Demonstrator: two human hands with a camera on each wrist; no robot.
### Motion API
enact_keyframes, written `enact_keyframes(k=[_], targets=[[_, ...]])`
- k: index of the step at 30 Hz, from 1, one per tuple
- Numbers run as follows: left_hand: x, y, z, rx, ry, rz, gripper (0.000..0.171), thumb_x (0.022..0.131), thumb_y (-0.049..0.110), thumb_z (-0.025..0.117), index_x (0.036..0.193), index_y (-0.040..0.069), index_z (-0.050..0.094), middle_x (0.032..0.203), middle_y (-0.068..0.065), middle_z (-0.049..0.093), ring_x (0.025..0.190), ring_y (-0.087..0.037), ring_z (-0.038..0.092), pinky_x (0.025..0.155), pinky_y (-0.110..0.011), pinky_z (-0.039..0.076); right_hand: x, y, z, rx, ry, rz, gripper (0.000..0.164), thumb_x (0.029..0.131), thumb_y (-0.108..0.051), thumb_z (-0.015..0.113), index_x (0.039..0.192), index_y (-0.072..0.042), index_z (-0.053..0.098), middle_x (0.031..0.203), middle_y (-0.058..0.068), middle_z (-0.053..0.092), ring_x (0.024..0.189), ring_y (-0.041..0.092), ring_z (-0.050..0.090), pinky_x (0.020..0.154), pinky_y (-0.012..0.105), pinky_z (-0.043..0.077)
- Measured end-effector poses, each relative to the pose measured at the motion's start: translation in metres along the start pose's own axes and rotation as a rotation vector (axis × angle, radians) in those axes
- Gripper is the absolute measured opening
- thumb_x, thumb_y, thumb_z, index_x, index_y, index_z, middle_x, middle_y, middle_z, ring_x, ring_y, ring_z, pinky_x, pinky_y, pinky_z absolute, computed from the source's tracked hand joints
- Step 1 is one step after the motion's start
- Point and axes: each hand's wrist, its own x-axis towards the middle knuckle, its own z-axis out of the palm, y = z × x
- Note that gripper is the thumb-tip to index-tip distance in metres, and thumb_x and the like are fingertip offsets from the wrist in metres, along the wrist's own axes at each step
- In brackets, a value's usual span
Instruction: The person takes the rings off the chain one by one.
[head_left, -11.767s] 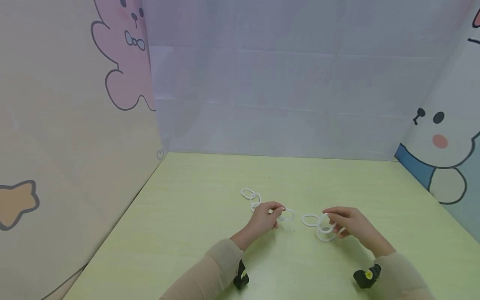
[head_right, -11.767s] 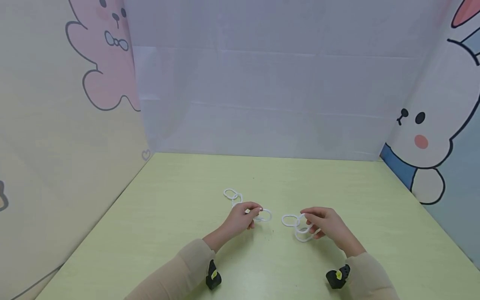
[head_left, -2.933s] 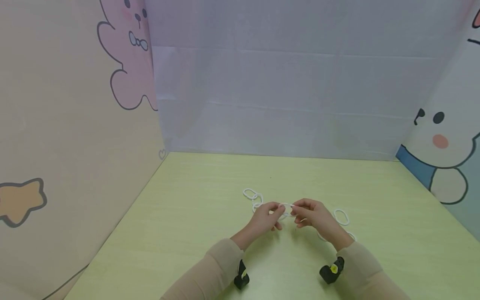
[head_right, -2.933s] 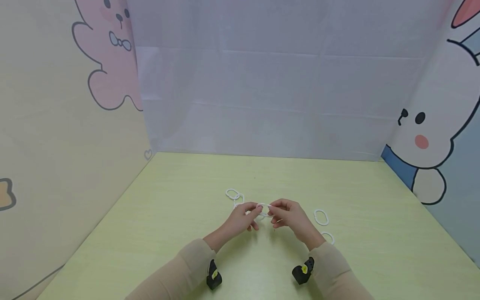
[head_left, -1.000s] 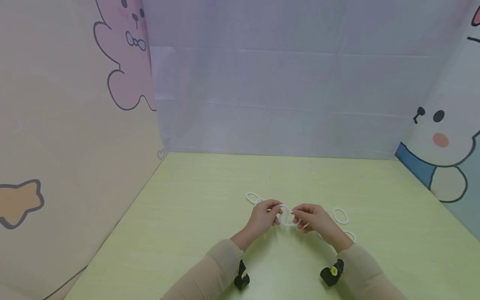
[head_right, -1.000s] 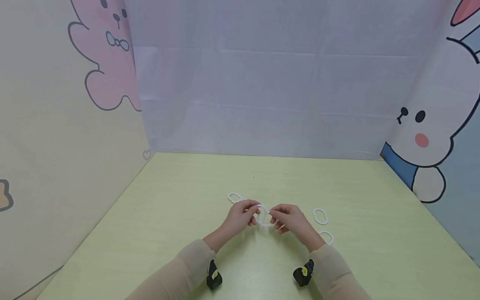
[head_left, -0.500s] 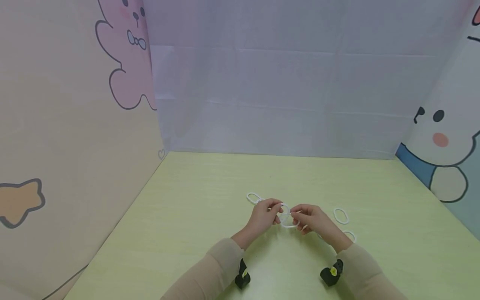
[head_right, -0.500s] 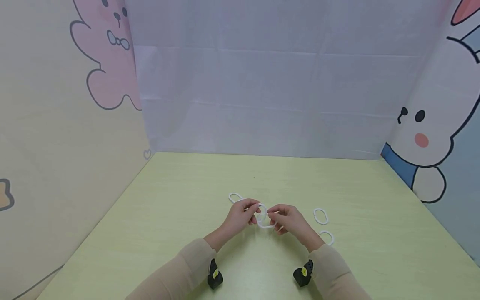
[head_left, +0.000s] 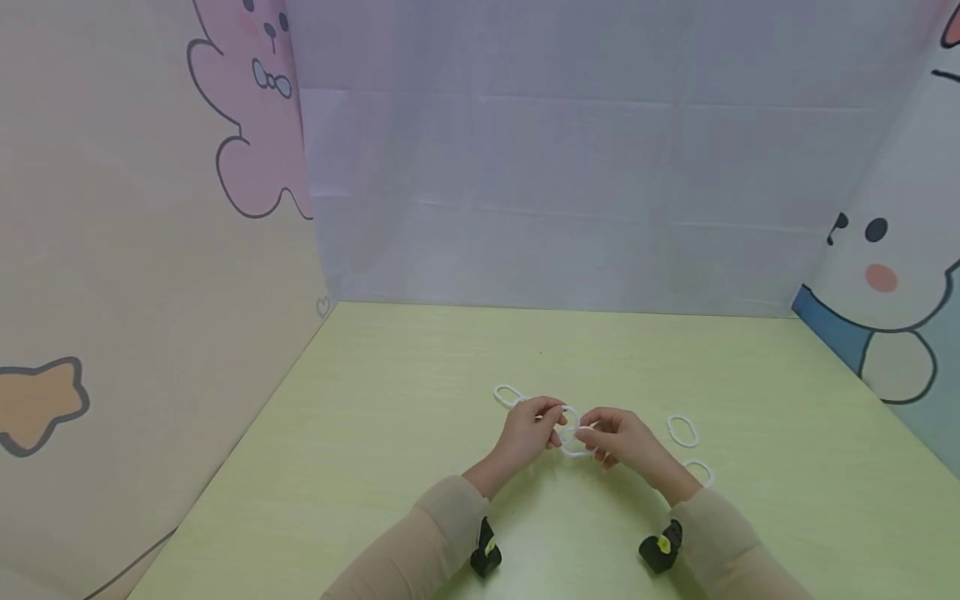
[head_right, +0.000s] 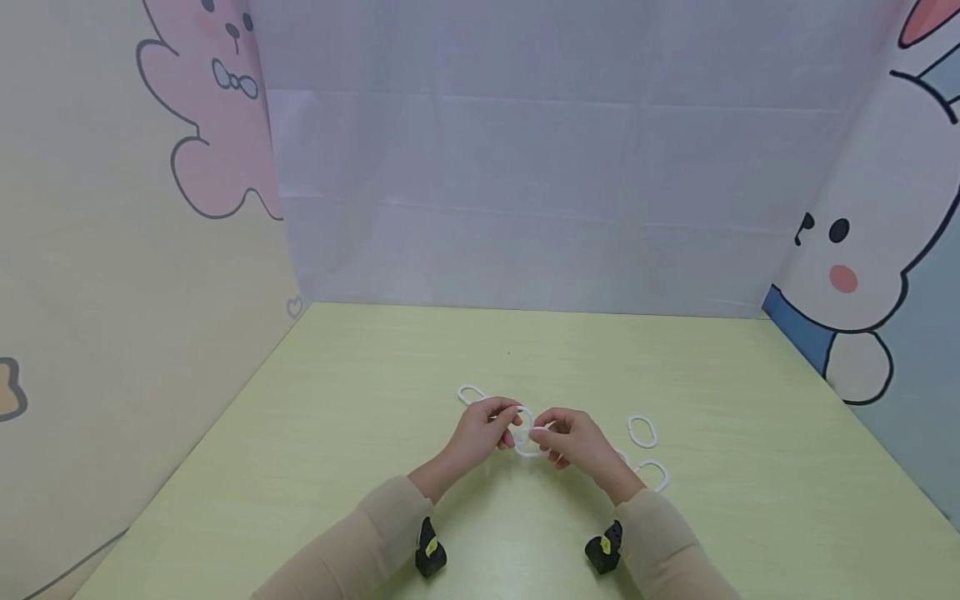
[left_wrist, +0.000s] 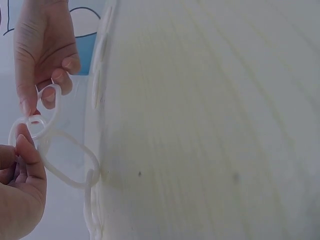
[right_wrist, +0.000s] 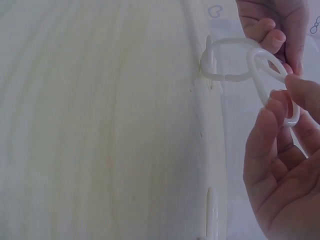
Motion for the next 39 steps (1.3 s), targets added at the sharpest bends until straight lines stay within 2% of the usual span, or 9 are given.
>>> enact_keyframes(k=[13, 19, 28, 35, 39], targets=[[0.0003, 0.0000, 0.0032, -0.003, 0.007, -0.022, 0.018, 0.094, 0.011, 0.053, 0.100, -0.002, 0.064, 0.077, 0.001, 0.059, 0.051, -0.008, 0.053, 0.049, -0.020, 0.045, -0.0008, 0.0006, 0.0011, -0.027, 0.022, 0.003, 0.021, 0.088, -0.020, 0.063, 0.094, -0.001, 0.059, 0.068, 0.005, 0.055, 0.055, 0.016, 0.049, 0.051, 0.030, 0.047], [0.0011, -0.0013, 0.0041, -0.004, 0.009, -0.021, 0.018, 0.094, 0.011, 0.053, 0.101, -0.002, 0.064, 0.076, 0.000, 0.059, 0.050, -0.008, 0.053, 0.049, -0.021, 0.045, 0.0005, 0.0020, 0.0023, -0.032, 0.026, -0.008, 0.017, 0.091, -0.016, 0.059, 0.094, 0.001, 0.059, 0.070, 0.005, 0.055, 0.058, 0.017, 0.051, 0.051, 0.032, 0.047], [0.0018, -0.0025, 0.0028, 0.008, 0.034, -0.027, 0.017, 0.094, 0.010, 0.053, 0.100, -0.002, 0.064, 0.078, -0.004, 0.060, 0.051, -0.008, 0.054, 0.050, -0.022, 0.048, -0.0006, -0.0016, 0.0024, -0.075, 0.046, 0.000, 0.020, 0.089, -0.020, 0.062, 0.093, -0.001, 0.062, 0.075, 0.006, 0.056, 0.067, 0.019, 0.055, 0.055, 0.034, 0.050], [0.0012, -0.0041, 0.0014, 0.010, 0.019, -0.009, 0.021, 0.094, 0.011, 0.053, 0.103, -0.006, 0.062, 0.077, -0.002, 0.060, 0.051, -0.008, 0.054, 0.050, -0.022, 0.047, -0.0021, -0.0025, 0.0020, -0.085, 0.026, -0.008, 0.026, 0.090, -0.022, 0.061, 0.098, 0.002, 0.062, 0.078, 0.005, 0.057, 0.068, 0.019, 0.056, 0.055, 0.034, 0.050], [0.0008, -0.0045, 0.0005, 0.009, 0.020, -0.003, 0.019, 0.094, 0.010, 0.053, 0.102, -0.005, 0.063, 0.077, -0.001, 0.059, 0.051, -0.008, 0.054, 0.050, -0.022, 0.047, -0.0037, -0.0033, 0.0023, -0.073, 0.012, -0.020, 0.027, 0.090, -0.022, 0.061, 0.099, 0.004, 0.061, 0.078, 0.005, 0.057, 0.068, 0.019, 0.055, 0.054, 0.035, 0.050]])
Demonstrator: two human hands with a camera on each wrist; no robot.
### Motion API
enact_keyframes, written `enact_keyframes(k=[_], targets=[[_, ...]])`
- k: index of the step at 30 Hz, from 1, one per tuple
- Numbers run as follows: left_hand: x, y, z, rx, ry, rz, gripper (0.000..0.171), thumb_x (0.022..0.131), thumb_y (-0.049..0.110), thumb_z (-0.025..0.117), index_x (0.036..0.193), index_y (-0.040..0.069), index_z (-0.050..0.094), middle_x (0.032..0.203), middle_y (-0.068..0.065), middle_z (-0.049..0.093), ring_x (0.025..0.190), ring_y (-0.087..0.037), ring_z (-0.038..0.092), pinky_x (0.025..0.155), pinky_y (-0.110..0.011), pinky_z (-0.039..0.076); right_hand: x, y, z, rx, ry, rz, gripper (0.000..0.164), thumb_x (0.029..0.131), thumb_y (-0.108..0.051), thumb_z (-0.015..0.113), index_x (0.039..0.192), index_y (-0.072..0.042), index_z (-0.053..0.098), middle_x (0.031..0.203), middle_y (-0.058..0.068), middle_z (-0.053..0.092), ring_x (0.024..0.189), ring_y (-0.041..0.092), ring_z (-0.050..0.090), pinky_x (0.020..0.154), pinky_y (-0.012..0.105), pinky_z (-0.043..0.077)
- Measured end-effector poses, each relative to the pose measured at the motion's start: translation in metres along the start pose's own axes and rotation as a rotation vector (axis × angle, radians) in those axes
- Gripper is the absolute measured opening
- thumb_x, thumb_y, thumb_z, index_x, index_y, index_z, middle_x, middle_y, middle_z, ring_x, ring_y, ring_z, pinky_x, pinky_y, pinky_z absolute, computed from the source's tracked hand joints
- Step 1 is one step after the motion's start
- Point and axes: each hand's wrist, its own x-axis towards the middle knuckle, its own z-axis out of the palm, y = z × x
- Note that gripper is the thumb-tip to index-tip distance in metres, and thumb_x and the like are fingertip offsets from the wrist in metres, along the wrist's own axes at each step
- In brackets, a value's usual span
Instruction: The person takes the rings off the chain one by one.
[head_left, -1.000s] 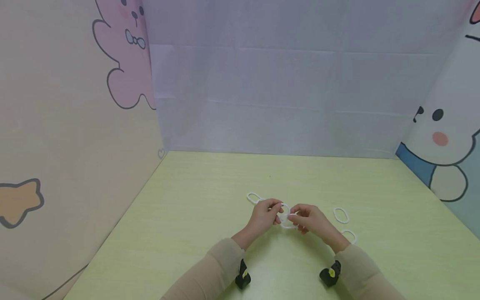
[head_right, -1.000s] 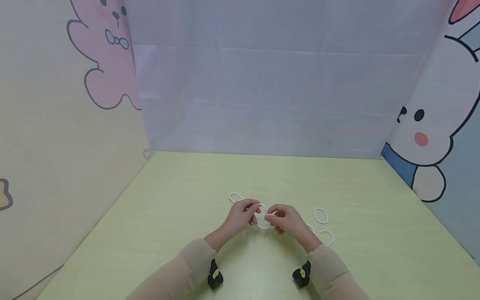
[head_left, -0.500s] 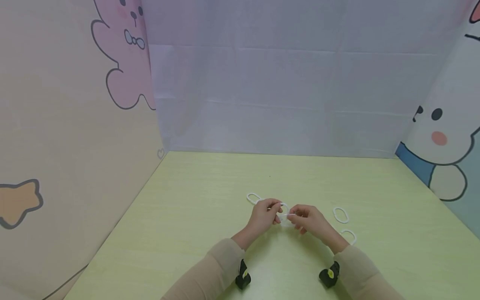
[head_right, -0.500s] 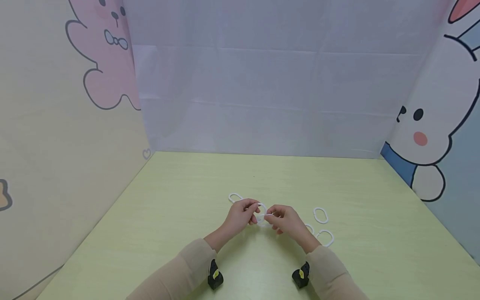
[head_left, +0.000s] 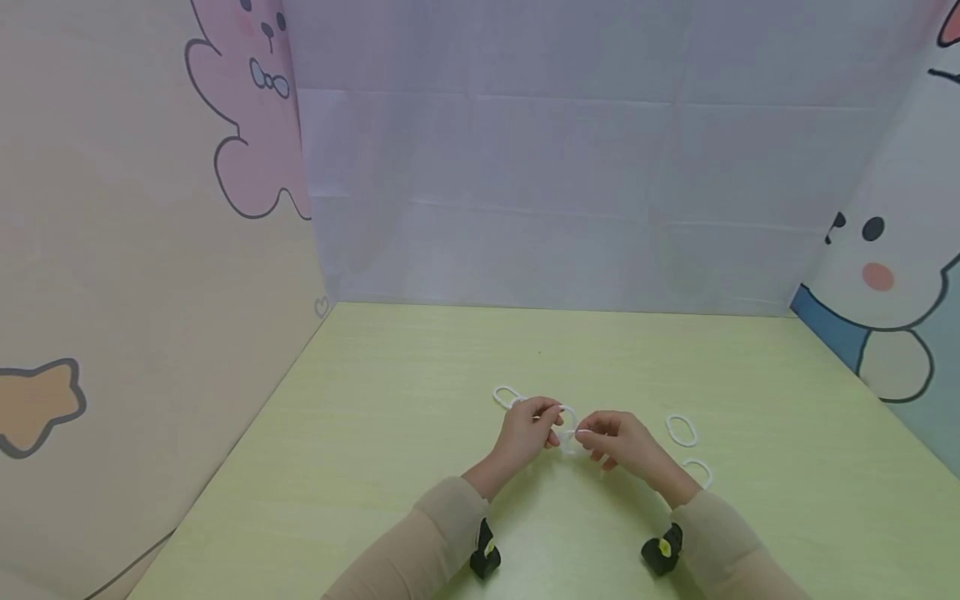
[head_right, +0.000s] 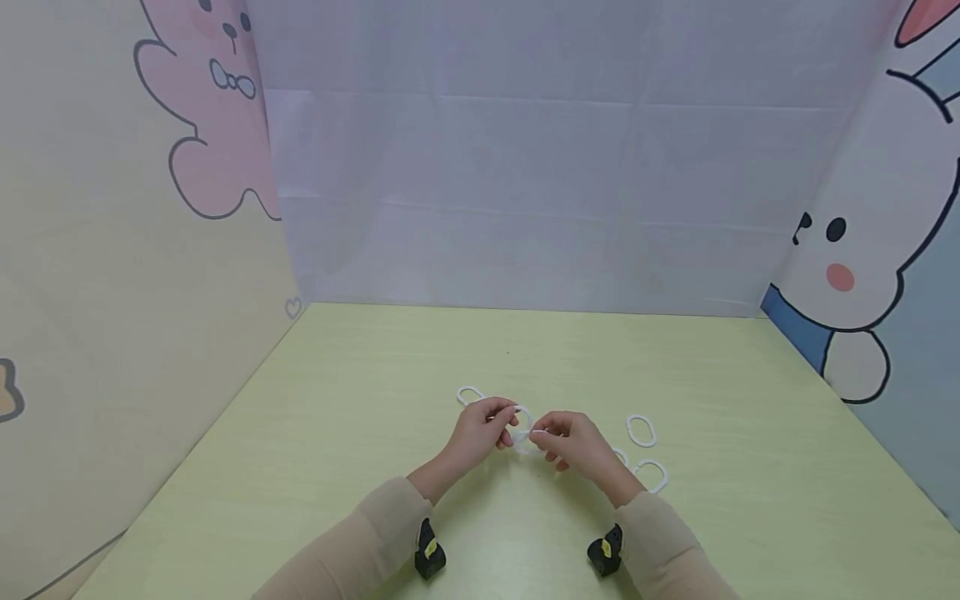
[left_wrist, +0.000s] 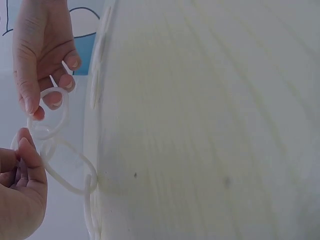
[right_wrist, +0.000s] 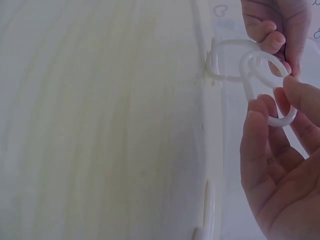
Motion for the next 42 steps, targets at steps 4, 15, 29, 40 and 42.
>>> enact_keyframes(k=[4, 15, 29, 40, 42], targets=[[0.000, 0.000, 0.000, -0.006, 0.004, -0.003, 0.017, 0.094, 0.009, 0.053, 0.100, -0.002, 0.063, 0.077, -0.001, 0.059, 0.051, -0.009, 0.054, 0.050, -0.022, 0.047, -0.002, 0.001, -0.002, 0.000, -0.016, -0.005, 0.026, 0.091, -0.021, 0.060, 0.099, 0.004, 0.061, 0.078, 0.006, 0.058, 0.067, 0.020, 0.055, 0.054, 0.036, 0.050], [0.001, -0.001, 0.000, -0.016, 0.021, -0.010, 0.016, 0.094, 0.008, 0.053, 0.099, -0.002, 0.064, 0.077, -0.004, 0.060, 0.050, -0.008, 0.054, 0.050, -0.022, 0.048, -0.003, 0.006, -0.009, -0.026, -0.038, 0.034, 0.030, 0.089, -0.026, 0.062, 0.099, 0.002, 0.061, 0.078, 0.006, 0.057, 0.067, 0.021, 0.055, 0.055, 0.035, 0.050], [0.000, -0.002, 0.000, -0.007, 0.025, 0.008, 0.016, 0.094, 0.009, 0.054, 0.099, -0.002, 0.064, 0.077, -0.004, 0.060, 0.050, -0.007, 0.053, 0.049, -0.022, 0.048, -0.006, 0.010, -0.013, -0.044, -0.020, 0.062, 0.031, 0.089, -0.025, 0.062, 0.101, 0.004, 0.063, 0.079, 0.005, 0.057, 0.063, 0.019, 0.054, 0.053, 0.033, 0.050], [-0.001, -0.002, -0.001, -0.002, 0.020, 0.016, 0.017, 0.094, 0.010, 0.054, 0.100, -0.002, 0.064, 0.077, -0.006, 0.061, 0.049, -0.007, 0.054, 0.050, -0.023, 0.049, -0.008, 0.015, -0.020, -0.054, -0.029, 0.079, 0.031, 0.090, -0.025, 0.061, 0.102, 0.004, 0.064, 0.079, 0.005, 0.057, 0.065, 0.019, 0.054, 0.053, 0.033, 0.049], [-0.001, -0.001, -0.001, -0.003, 0.020, 0.016, 0.017, 0.094, 0.009, 0.054, 0.100, -0.003, 0.064, 0.077, -0.005, 0.061, 0.049, -0.007, 0.053, 0.049, -0.022, 0.049, -0.008, 0.016, -0.020, -0.058, -0.030, 0.082, 0.031, 0.089, -0.025, 0.062, 0.101, 0.003, 0.064, 0.078, 0.005, 0.057, 0.064, 0.019, 0.054, 0.053, 0.033, 0.049]])
